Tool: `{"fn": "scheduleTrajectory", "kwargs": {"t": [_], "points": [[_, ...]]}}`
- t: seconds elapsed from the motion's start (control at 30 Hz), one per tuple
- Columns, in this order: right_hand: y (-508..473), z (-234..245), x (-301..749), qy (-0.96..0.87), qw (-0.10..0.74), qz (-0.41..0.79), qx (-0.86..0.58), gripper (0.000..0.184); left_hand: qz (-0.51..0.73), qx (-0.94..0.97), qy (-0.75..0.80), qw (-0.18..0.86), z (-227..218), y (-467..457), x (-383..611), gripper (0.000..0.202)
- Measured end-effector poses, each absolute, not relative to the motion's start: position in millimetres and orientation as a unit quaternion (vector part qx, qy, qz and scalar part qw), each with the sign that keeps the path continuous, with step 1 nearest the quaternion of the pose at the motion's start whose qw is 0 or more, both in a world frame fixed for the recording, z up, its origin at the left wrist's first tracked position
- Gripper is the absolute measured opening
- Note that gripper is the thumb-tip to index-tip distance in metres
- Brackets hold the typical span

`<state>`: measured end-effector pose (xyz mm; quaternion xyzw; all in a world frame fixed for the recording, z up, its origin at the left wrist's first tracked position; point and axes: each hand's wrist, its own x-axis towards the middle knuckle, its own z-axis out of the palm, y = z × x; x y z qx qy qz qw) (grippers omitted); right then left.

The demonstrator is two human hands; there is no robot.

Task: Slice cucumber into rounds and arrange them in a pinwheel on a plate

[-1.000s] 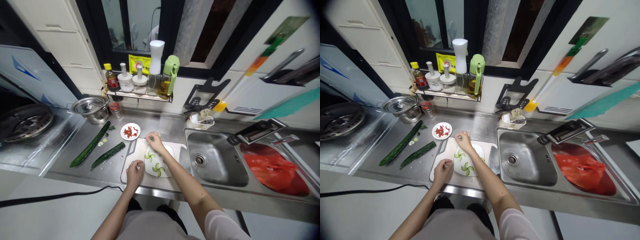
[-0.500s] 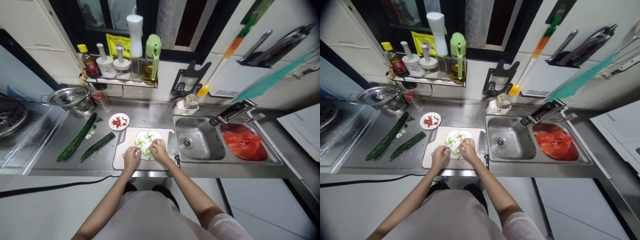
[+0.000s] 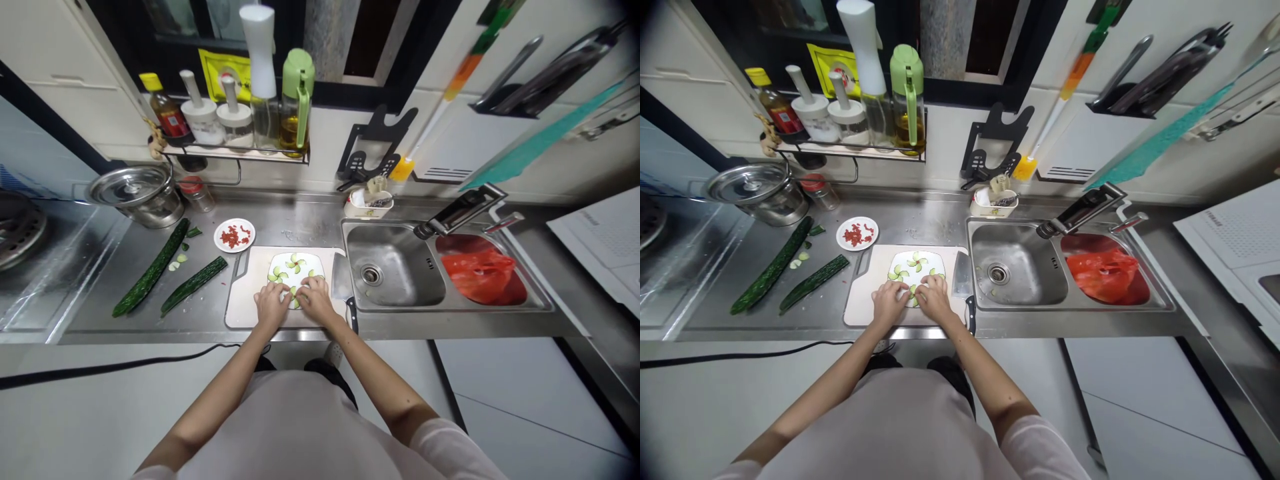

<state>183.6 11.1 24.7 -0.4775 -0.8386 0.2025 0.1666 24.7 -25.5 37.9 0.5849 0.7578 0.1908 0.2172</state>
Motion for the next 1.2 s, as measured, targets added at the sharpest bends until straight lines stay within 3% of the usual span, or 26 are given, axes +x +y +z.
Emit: {"fn": "scheduleTrajectory", "kwargs": {"t": [0.87, 1.2], "points": [[18, 24, 180, -0.827, 0.159, 0.202, -0.500, 0.011, 0.151, 0.589, 0.765, 0.213, 36, -21, 32, 0.019], [34, 39, 187, -0.778, 0.221, 0.202, -0.553, 0.016, 0.218, 0.552, 0.776, 0.213, 45, -31, 16, 0.017]]}}
